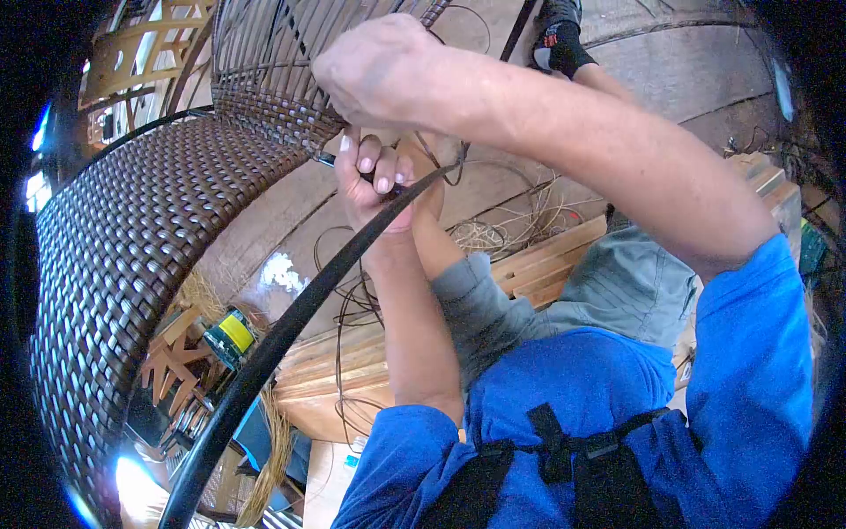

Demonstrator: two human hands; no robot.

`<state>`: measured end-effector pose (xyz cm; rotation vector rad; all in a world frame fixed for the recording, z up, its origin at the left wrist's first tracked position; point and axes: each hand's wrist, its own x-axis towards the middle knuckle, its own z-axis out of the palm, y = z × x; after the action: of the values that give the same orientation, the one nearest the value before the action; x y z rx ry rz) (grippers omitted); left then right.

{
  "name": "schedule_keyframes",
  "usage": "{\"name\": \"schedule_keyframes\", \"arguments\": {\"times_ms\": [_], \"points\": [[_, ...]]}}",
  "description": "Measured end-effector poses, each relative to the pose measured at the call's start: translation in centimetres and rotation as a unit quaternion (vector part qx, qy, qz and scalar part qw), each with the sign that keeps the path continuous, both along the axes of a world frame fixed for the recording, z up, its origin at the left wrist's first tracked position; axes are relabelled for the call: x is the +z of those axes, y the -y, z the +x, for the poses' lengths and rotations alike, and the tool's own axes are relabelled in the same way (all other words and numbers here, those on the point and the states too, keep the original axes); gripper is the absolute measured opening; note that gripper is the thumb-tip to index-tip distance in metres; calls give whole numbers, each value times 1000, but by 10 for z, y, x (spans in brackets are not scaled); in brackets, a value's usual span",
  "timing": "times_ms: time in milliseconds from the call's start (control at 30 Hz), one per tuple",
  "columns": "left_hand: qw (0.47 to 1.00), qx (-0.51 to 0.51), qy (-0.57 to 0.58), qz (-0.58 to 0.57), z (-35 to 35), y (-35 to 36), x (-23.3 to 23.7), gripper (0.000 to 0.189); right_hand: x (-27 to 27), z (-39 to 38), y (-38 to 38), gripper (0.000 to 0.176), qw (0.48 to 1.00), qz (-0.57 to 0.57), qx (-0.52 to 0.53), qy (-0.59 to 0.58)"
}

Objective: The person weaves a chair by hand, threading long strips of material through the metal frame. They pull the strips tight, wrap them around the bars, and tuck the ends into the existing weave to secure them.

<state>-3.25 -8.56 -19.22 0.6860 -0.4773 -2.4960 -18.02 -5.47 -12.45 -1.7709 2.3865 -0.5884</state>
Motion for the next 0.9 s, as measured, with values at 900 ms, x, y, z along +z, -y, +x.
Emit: {"name": "schedule_keyframes", "arguments": {"times_ms": [900], "points": [[997, 46, 56, 25, 9, -7, 15, 23, 4, 14, -47, 35, 781, -14, -38, 623]]}}
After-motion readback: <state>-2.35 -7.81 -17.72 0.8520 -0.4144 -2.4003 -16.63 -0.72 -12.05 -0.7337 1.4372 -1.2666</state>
